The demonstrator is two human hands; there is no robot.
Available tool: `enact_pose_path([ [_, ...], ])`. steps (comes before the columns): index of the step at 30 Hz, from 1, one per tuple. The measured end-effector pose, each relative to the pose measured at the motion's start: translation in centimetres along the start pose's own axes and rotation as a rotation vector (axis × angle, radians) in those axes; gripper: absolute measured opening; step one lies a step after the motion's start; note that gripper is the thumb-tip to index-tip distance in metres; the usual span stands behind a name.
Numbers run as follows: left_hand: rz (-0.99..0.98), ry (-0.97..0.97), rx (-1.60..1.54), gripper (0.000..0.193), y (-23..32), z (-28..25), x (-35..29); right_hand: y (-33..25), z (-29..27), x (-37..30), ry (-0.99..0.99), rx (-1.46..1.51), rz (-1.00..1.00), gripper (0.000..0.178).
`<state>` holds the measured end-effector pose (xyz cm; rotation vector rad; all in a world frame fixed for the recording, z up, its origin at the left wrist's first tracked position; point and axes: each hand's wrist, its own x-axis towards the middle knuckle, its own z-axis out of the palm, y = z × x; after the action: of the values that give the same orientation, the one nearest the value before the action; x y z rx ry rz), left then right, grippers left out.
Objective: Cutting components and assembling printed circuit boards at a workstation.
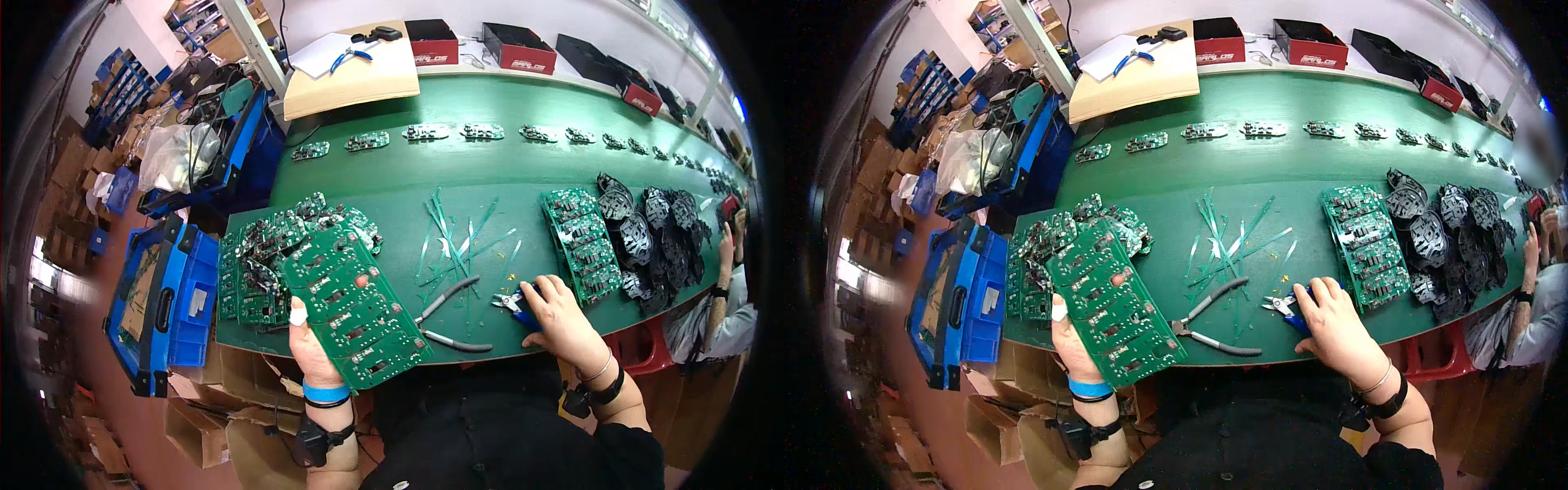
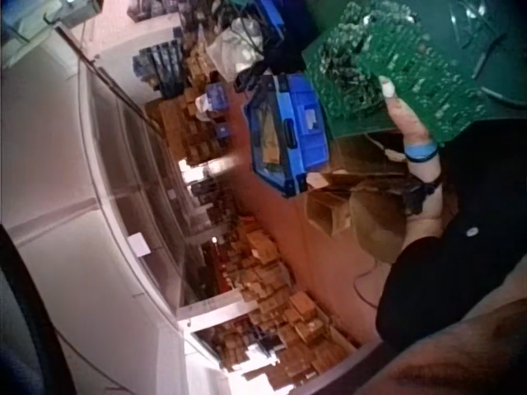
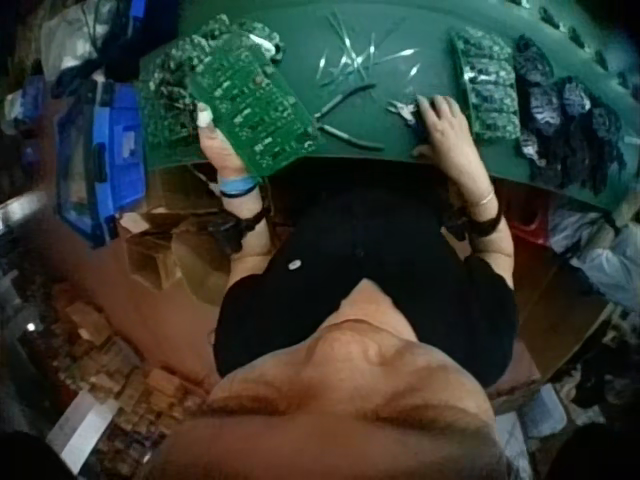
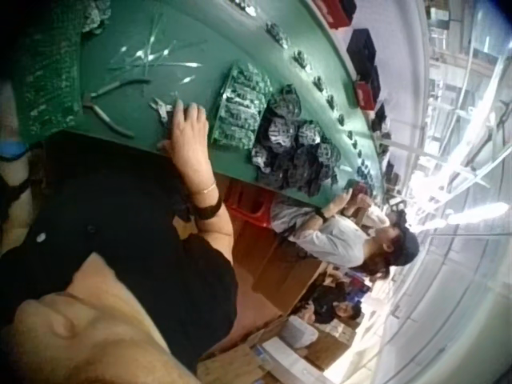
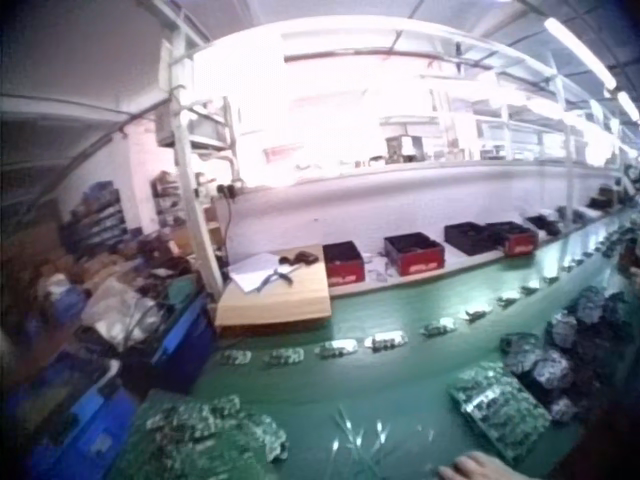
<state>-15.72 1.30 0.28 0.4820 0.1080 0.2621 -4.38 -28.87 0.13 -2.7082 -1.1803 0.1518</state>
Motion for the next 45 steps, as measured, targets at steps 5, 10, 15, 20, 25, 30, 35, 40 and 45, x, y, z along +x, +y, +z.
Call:
enact_pose_path([
  [5, -0.227, -0.094, -0.092, 0.064, -3.4, -0.5, 0.1, -0.2, -0.8, 0.9, -0.037, 0.227, 0.029, 0.055],
  [10, -0.399, -0.122, -0.101, 0.062, -6.5, -0.2, 1.2, 1.2, 1.1, 1.3, 0.084, 1.695, 0.208, 0.051],
  [15, -0.395, -0.17, -0.176, 0.062, -7.6, 0.2, 1.4, -1.0, -0.7, 2.4, 0.029, 2.046, 0.104, 0.061],
  [20, -0.431, -0.145, -0.168, 0.061, -7.5, -0.2, 1.3, -1.6, -2.3, 3.6, 0.28, 0.539, -0.206, 0.051],
  [25, -0.4, -0.105, 0.023, 0.056, -7.8, 0.6, 1.1, -2.7, -2.3, 4.8, 0.494, 0.106, -0.149, 0.059],
  [30, -0.325, -0.122, 0.165, 0.054, -7.9, 1.0, 0.8, -3.7, -2.6, 5.1, 0.521, -0.017, -0.138, 0.061],
  [35, -0.268, -0.149, 0.299, 0.053, -7.7, 1.4, 0.6, -4.1, -3.0, 5.1, 0.506, -0.043, -0.134, 0.06],
  [40, -0.223, -0.174, 0.405, 0.052, -7.5, 1.6, 0.5, -4.2, -3.0, 4.9, 0.485, -0.047, -0.124, 0.059],
  [45, -0.212, -0.18, 0.466, 0.052, -7.4, 1.8, 0.3, -4.3, -3.5, 4.6, 0.463, -0.074, -0.124, 0.057],
])
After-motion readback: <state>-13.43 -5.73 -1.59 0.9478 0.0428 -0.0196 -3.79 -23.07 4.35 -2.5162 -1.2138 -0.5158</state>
